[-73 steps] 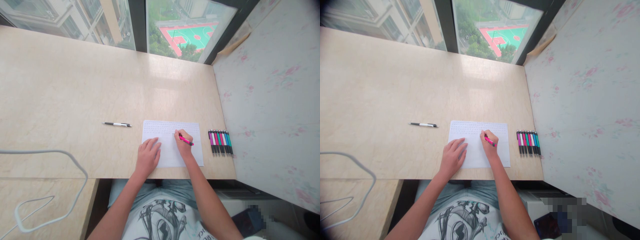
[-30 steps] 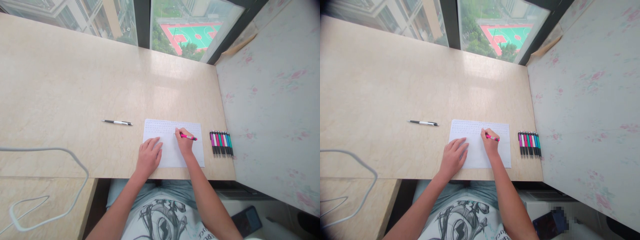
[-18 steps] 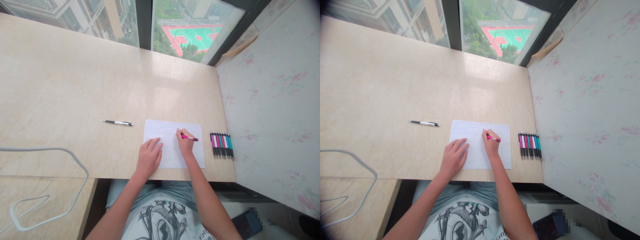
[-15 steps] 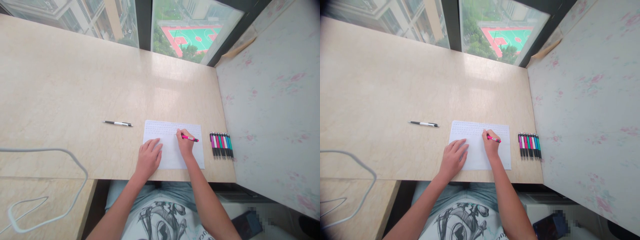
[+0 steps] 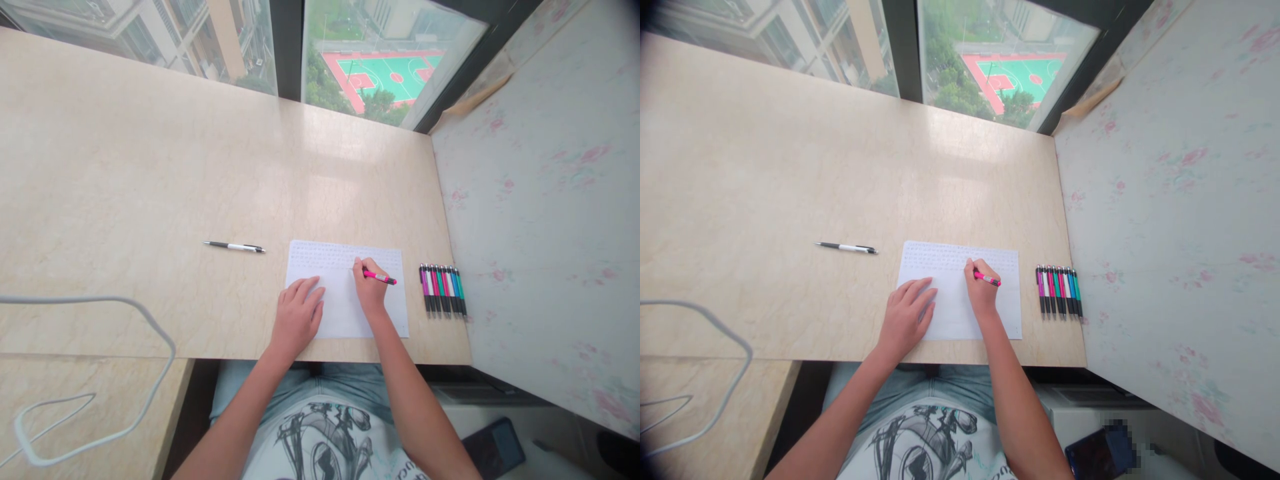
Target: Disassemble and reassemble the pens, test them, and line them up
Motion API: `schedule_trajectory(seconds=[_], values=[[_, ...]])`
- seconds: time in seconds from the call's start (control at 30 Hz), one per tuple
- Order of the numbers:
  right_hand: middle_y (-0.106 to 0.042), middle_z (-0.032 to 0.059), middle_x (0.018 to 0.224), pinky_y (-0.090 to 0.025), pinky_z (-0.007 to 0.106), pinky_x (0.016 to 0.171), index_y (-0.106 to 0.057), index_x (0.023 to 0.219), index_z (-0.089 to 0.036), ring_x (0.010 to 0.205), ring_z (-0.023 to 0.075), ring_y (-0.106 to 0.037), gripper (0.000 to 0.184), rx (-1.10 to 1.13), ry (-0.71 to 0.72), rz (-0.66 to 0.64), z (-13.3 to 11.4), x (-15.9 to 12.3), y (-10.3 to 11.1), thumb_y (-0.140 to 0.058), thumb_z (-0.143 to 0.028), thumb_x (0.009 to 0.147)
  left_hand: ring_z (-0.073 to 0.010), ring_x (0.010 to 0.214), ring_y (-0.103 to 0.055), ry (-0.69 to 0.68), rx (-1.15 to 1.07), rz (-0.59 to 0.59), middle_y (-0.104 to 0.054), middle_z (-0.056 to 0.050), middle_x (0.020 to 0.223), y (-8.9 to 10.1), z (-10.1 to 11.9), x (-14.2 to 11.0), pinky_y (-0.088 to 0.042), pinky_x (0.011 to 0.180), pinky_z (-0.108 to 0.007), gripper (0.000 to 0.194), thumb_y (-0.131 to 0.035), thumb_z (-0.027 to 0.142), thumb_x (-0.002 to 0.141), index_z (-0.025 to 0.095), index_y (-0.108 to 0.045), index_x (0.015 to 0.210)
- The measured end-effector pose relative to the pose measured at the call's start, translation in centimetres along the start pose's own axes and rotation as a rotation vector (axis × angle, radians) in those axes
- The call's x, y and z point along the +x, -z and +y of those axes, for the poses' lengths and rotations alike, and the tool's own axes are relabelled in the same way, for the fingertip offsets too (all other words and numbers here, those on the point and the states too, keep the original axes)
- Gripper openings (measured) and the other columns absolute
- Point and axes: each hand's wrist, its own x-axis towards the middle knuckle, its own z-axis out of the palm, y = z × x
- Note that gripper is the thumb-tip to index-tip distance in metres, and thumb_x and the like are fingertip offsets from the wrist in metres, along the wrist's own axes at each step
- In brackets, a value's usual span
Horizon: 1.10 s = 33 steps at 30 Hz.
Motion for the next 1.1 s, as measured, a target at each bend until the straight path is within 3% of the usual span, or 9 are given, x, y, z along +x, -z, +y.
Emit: schedule_trajectory(seconds=[1.1], values=[[-0.04,-0.0058,0.051,-0.027,0.024,0.05,-0.041,0.056,-0.02,0.049,0.01,-0.036,0.04,0.025,-0.034,-0.029,-0.15,-0.06,0.08,-0.051,-0.037,0.091,-0.0297,0.123,-0.049,0.001,-0.005,-0.001,-0.059,-0.009,0.136,-0.03,-0.03,-0.07,-0.041,0.096,-0.047,0.027,-0.051,0.021,0.092,0.023,-0.062,0.117]])
